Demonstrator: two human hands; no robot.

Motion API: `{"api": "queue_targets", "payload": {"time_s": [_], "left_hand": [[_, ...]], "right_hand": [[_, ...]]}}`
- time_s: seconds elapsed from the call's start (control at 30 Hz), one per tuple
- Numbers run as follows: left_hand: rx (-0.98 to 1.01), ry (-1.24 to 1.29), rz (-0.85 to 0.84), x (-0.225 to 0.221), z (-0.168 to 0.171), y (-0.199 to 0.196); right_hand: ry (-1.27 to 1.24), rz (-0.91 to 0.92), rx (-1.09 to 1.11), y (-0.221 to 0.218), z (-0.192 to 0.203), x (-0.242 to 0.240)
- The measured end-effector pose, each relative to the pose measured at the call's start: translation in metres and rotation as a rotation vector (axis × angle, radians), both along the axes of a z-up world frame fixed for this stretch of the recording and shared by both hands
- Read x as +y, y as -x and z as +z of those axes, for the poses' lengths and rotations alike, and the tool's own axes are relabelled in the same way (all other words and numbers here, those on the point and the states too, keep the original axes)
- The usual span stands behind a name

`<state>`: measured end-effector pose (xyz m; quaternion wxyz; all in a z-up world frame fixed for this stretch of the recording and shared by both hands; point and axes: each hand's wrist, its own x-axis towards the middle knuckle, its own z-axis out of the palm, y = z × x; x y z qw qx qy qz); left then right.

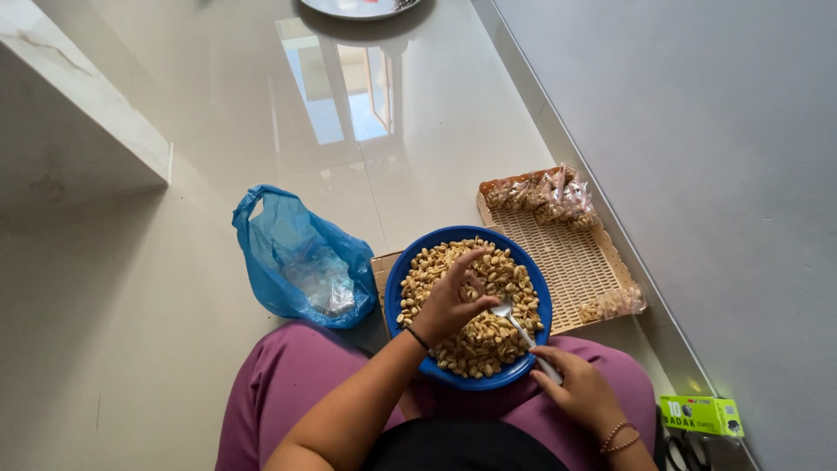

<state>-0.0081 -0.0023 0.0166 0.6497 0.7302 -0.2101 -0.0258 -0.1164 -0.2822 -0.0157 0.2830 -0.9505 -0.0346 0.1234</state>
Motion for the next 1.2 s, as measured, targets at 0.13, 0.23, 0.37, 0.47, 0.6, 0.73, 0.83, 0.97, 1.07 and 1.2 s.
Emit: {"api": "queue_targets", "payload": {"time_s": [0.13, 0.23, 0.37, 0.47, 0.6, 0.73, 0.83, 0.97, 1.07, 1.2], "left_hand": [[0.051, 0.019, -0.060, 0.000, 0.000, -0.001], [0.021, 0.078, -0.136, -0.006, -0.002, 0.004], [0.115, 0.021, -0.253, -0.012, 0.009, 0.010], [0.192, 0.229, -0.329, -0.017, -0.011, 0.005], [0.086, 0.244, -0.273, -0.007, -0.001, 0.008], [0.002, 0.163, -0.235, -0.008, -0.002, 0.010], [0.014, 0.125, -0.200, -0.009, 0.001, 0.011], [0.098, 0.140, -0.127, -0.008, -0.021, 0.009], [0.172, 0.105, -0.096, -0.004, -0.048, 0.005], [0.214, 0.049, 0.020, 0.000, -0.040, 0.006]], "right_hand": [[0.079, 0.046, 0.156, -0.006, 0.017, 0.000], [0.113, 0.170, -0.208, -0.016, 0.023, 0.007], [-0.136, 0.278, -0.617, -0.042, 0.048, 0.046], [-0.209, 0.339, -0.766, -0.066, 0.019, 0.061], [-0.224, 0.378, -0.775, -0.078, 0.002, 0.069], [-0.131, 0.381, -0.873, -0.076, 0.011, 0.080], [-0.135, 0.381, -0.877, -0.077, 0.016, 0.079], [-0.266, 0.280, -0.800, -0.084, 0.017, 0.078], [-0.353, 0.227, -0.722, -0.087, 0.019, 0.082], [-0.381, 0.196, -0.697, -0.084, 0.025, 0.089]]}}
